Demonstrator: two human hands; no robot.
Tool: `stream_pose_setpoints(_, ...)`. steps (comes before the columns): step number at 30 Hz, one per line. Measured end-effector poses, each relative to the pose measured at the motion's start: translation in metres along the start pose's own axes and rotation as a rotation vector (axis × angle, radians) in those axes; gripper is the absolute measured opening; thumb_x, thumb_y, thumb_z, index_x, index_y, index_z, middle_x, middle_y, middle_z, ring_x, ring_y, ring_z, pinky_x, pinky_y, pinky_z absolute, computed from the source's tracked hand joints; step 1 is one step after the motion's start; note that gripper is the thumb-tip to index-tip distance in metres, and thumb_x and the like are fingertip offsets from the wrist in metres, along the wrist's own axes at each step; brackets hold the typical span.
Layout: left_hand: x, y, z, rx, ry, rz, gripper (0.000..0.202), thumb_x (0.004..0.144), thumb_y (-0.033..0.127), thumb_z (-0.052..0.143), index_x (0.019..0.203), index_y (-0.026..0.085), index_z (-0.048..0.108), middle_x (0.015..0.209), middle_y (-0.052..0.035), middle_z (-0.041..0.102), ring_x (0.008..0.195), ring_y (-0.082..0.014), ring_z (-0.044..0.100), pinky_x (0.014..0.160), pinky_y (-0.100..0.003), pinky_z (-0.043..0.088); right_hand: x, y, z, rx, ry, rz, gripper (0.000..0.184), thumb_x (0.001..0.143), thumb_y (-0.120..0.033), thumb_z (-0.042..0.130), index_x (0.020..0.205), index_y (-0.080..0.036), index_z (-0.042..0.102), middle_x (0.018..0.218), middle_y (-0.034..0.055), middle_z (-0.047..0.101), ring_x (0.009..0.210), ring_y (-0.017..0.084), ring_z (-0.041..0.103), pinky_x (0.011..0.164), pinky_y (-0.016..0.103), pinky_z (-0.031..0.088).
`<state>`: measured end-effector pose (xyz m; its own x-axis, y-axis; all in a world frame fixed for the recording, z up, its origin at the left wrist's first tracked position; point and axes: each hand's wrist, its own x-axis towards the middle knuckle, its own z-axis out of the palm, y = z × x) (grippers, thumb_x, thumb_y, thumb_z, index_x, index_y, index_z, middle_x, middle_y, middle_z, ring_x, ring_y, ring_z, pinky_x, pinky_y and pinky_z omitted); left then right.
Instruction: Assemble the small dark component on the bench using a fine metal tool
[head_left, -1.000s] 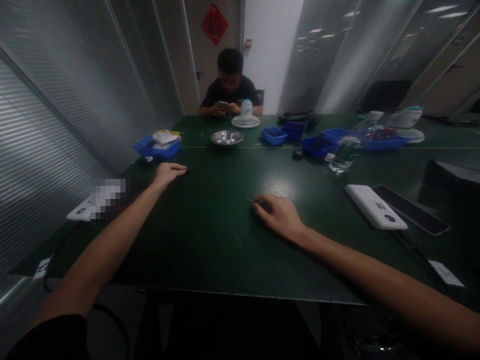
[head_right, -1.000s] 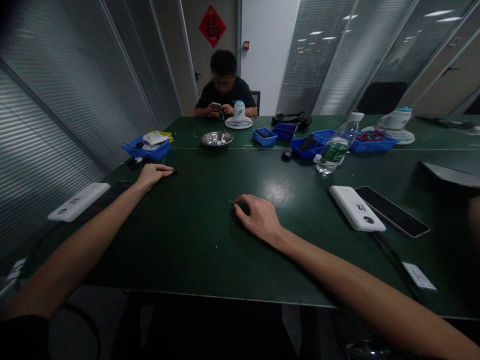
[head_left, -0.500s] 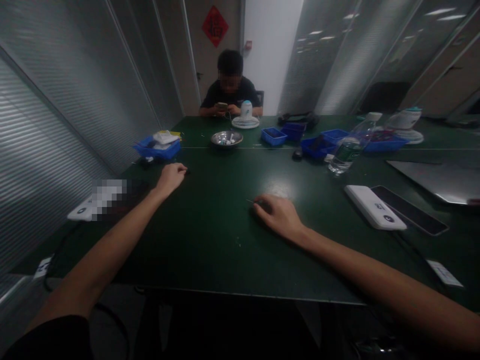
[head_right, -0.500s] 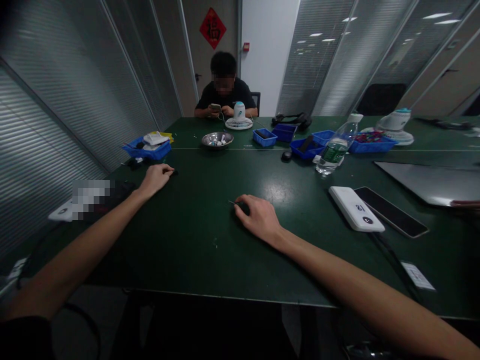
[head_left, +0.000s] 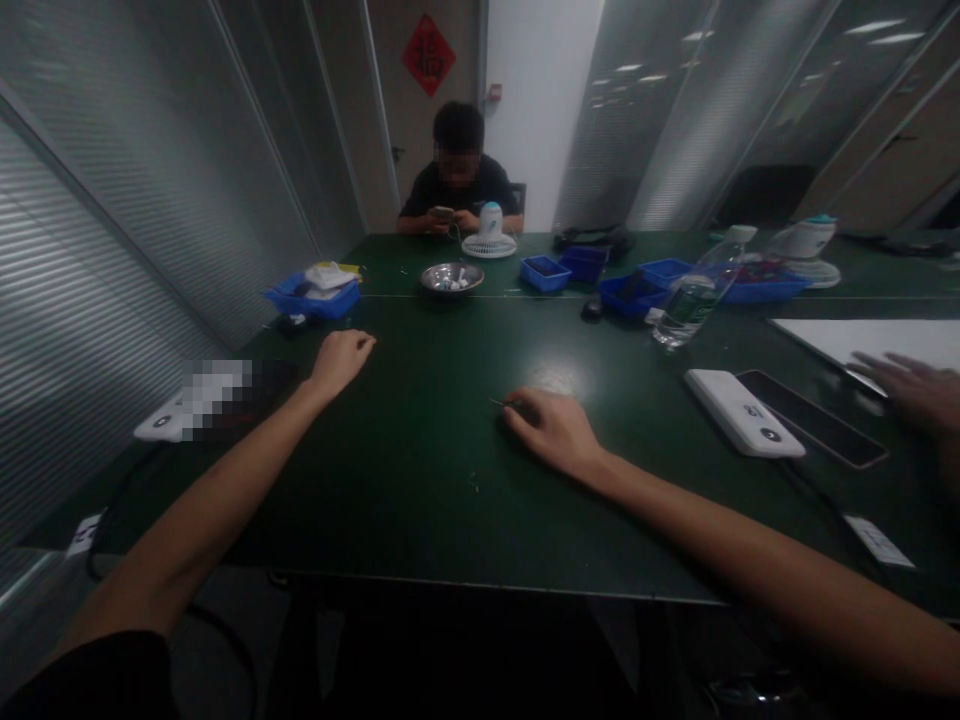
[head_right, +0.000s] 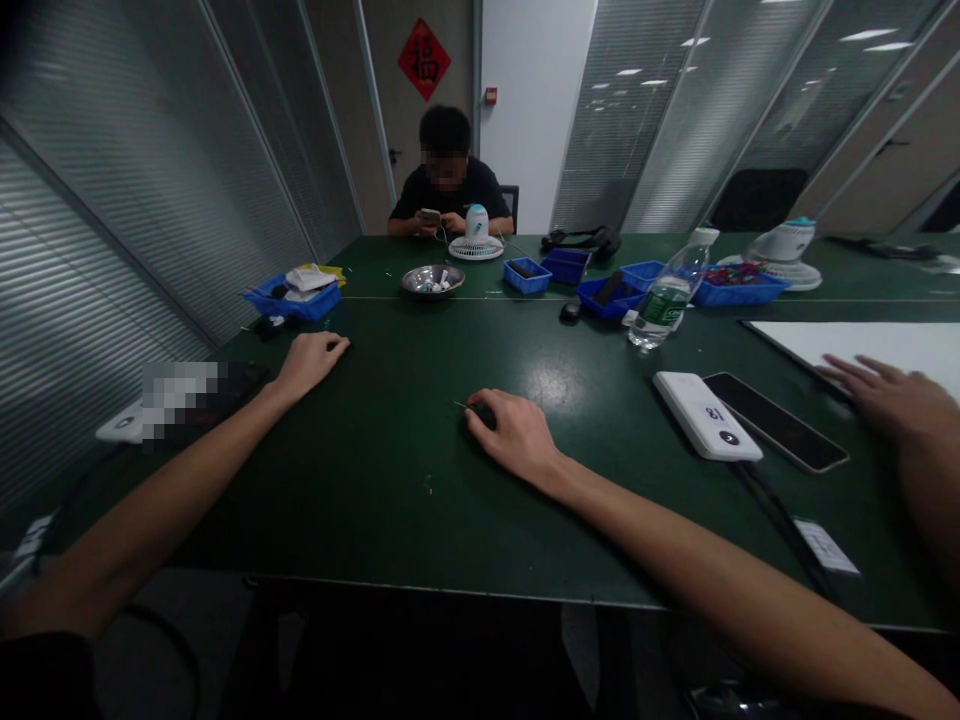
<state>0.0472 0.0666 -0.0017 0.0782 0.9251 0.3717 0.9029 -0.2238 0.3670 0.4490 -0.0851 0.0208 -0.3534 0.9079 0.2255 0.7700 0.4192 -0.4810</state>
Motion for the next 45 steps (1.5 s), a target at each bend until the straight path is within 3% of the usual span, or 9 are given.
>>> stream_pose_setpoints(5,0.012,-0.023,0.007,-0.354,0.042,-0.298,0.024,0.074,0.037,0.079,0.091,0.019,0.081,0.100,-0.0089,0.079,0.095,-0.0264,0.071,0.089,-0.035,0.052,0.001,-0.001,0.000,-0.010,-0.002,0.004,0.028,0.100,-0.038,0.054,0.116,-0.020,0.069,0.107,0.0073,0.074,0.087,0.022,0.068,0.072,0.033,0.049)
stream_pose_setpoints(8,0.014,-0.025,0.011,-0.453,0.052,-0.380,0.023,0.069,0.031,0.081,0.087,0.018,0.080,0.099,-0.0094,0.079,0.095,-0.0256,0.070,0.089,-0.036,0.051,0.001,-0.001,0.000,-0.015,-0.001,-0.004,0.028,0.100,-0.038,0.054,0.116,-0.021,0.069,0.106,0.0069,0.074,0.087,0.022,0.068,0.070,0.032,0.048)
stream_pose_setpoints(11,0.012,-0.013,0.008,-0.489,-0.027,-0.384,0.020,0.069,0.027,0.080,0.087,0.018,0.080,0.098,-0.0089,0.078,0.095,-0.0259,0.069,0.089,-0.037,0.051,0.002,0.002,0.002,-0.011,-0.002,-0.020,0.028,0.100,-0.038,0.055,0.117,-0.021,0.069,0.107,0.0063,0.074,0.085,0.021,0.067,0.068,0.031,0.048)
stream_pose_setpoints(16,-0.004,0.041,0.001,-0.584,-0.350,-0.212,0.020,0.072,0.032,0.082,0.088,0.020,0.080,0.104,-0.0079,0.077,0.100,-0.0269,0.069,0.092,-0.041,0.051,0.001,0.003,0.003,0.021,-0.015,-0.090,0.028,0.101,-0.038,0.054,0.117,-0.021,0.069,0.107,0.0066,0.073,0.084,0.019,0.066,0.070,0.031,0.048)
stream_pose_setpoints(20,-0.026,0.095,0.007,-0.641,-0.618,-0.040,0.022,0.078,0.037,0.081,0.095,0.023,0.080,0.111,-0.0058,0.076,0.107,-0.0246,0.068,0.098,-0.039,0.050,0.000,0.000,0.001,0.056,-0.025,-0.142,0.027,0.101,-0.038,0.055,0.119,-0.021,0.068,0.106,0.0059,0.072,0.084,0.018,0.065,0.070,0.030,0.048)
stream_pose_setpoints(25,-0.056,0.140,0.014,-0.737,-0.770,0.197,0.027,0.084,0.039,0.078,0.104,0.021,0.078,0.109,-0.0072,0.076,0.102,-0.0225,0.069,0.091,-0.036,0.051,-0.002,-0.001,0.000,0.061,-0.047,-0.185,0.025,0.097,-0.036,0.060,0.116,-0.021,0.068,0.104,0.0049,0.072,0.082,0.017,0.064,0.070,0.030,0.047)
stream_pose_setpoints(30,-0.064,0.148,0.011,-0.740,-0.754,0.358,0.032,0.087,0.038,0.076,0.113,0.019,0.075,0.104,-0.0078,0.074,0.090,-0.0190,0.067,0.080,-0.032,0.051,-0.003,-0.003,-0.001,0.051,-0.041,-0.175,0.021,0.094,-0.032,0.060,0.110,-0.021,0.069,0.096,0.0041,0.071,0.076,0.017,0.062,0.068,0.029,0.044)
stream_pose_setpoints(33,-0.064,0.147,0.010,-0.704,-0.729,0.418,0.035,0.089,0.037,0.074,0.119,0.020,0.073,0.107,-0.0082,0.072,0.091,-0.0188,0.065,0.079,-0.031,0.050,-0.003,-0.003,-0.001,0.057,-0.040,-0.173,0.020,0.093,-0.031,0.060,0.107,-0.021,0.069,0.093,0.0040,0.071,0.075,0.017,0.061,0.066,0.028,0.042)
stream_pose_setpoints(45,-0.071,0.151,0.016,-0.782,-0.752,0.473,0.045,0.091,0.031,0.072,0.134,0.021,0.063,0.112,-0.0092,0.071,0.098,-0.0203,0.066,0.084,-0.035,0.049,-0.003,-0.003,-0.001,0.022,-0.108,-0.242,0.024,0.097,-0.034,0.057,0.115,-0.022,0.068,0.103,0.0048,0.071,0.077,0.016,0.063,0.070,0.028,0.044)
